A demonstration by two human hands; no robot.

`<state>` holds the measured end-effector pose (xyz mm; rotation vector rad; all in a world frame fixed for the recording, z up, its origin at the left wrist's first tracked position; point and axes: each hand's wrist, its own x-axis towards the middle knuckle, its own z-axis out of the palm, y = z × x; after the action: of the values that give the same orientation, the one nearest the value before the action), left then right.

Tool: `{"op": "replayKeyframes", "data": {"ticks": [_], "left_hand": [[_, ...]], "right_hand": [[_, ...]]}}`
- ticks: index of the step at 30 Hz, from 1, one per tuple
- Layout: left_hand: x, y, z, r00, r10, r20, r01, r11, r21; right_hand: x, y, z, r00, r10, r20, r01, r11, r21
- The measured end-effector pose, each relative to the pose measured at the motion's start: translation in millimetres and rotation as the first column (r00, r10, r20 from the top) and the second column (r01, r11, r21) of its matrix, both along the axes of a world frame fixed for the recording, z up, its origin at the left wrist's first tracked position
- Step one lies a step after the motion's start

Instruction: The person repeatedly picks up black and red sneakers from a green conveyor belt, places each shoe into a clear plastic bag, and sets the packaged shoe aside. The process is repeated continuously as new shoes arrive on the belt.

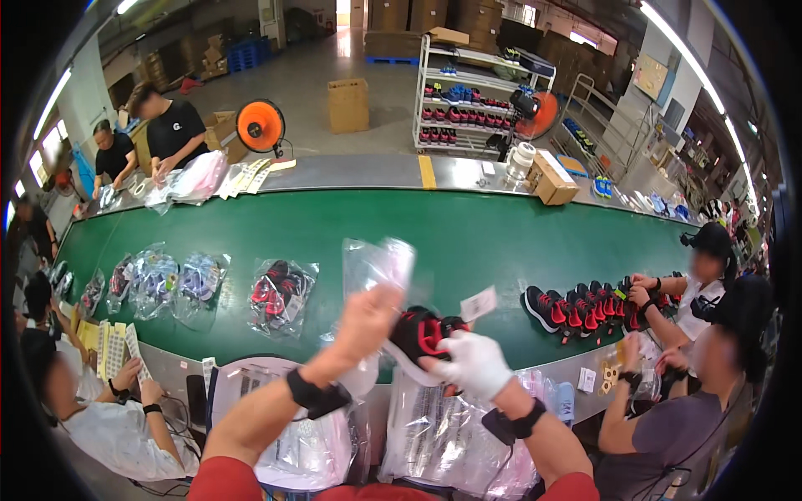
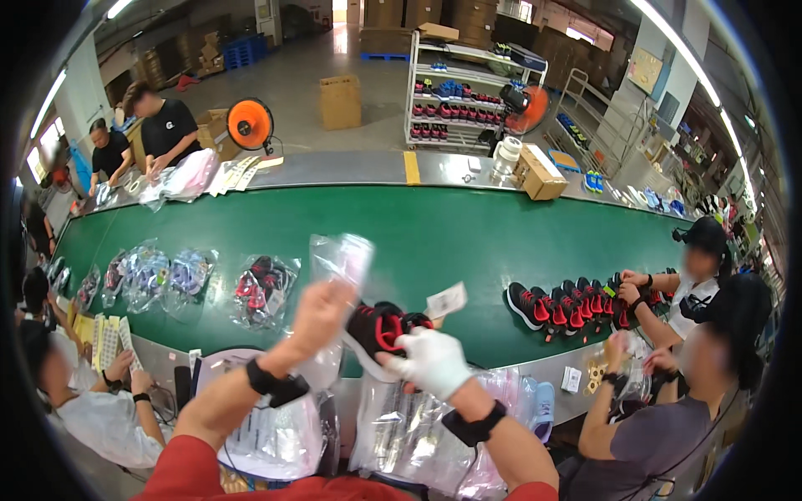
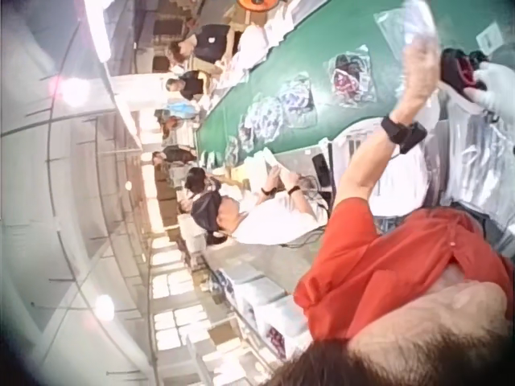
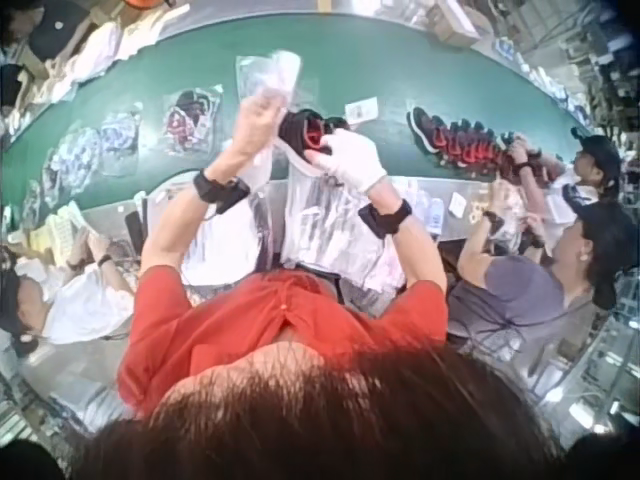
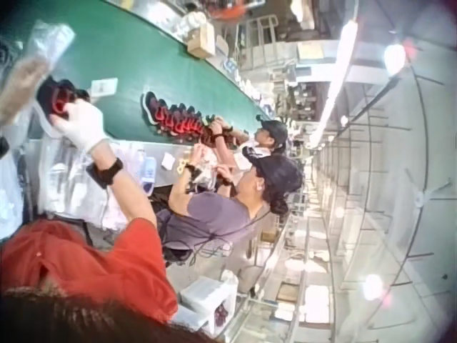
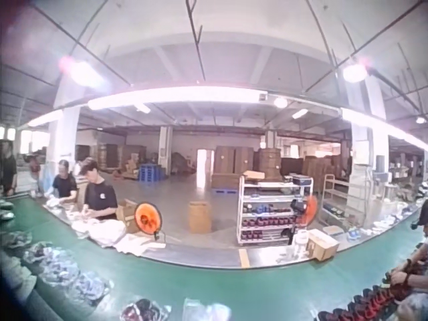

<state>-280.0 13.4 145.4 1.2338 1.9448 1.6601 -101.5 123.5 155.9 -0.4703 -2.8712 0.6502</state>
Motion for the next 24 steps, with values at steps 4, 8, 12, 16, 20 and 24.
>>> {"op": "replayKeyframes", "data": {"ticks": [4, 8, 12, 16, 20, 24], "left_hand": [[44, 19, -8, 0.98, -0.132, -0.149, 0.153, 0.978, 0.142], [-26, 31, 2, 0.98, -0.084, -0.181, 0.064, 0.992, -0.111], [19, 29, 33, 0.736, -0.631, -0.244, 0.497, 0.749, -0.438], [57, -2, 46, 0.374, -0.808, -0.456, 0.561, 0.589, -0.582], [-2, -37, 18, 0.691, -0.489, -0.532, 0.295, 0.863, -0.411], [41, -62, -54, 0.855, -0.259, -0.449, 0.106, 0.935, -0.339]], "right_hand": [[-24, -36, -23, 0.964, 0.225, 0.144, -0.263, 0.888, 0.376], [-29, -72, 14, 0.829, 0.531, 0.176, -0.549, 0.712, 0.439], [-53, -69, 3, 0.796, 0.549, 0.254, -0.587, 0.804, 0.1], [-57, -46, -67, 0.838, 0.39, -0.381, -0.443, 0.895, -0.059], [-63, -46, -55, 0.988, 0.101, -0.119, -0.089, 0.991, 0.1], [-64, -40, -137, 0.911, -0.016, -0.411, -0.036, 0.992, -0.119]]}}
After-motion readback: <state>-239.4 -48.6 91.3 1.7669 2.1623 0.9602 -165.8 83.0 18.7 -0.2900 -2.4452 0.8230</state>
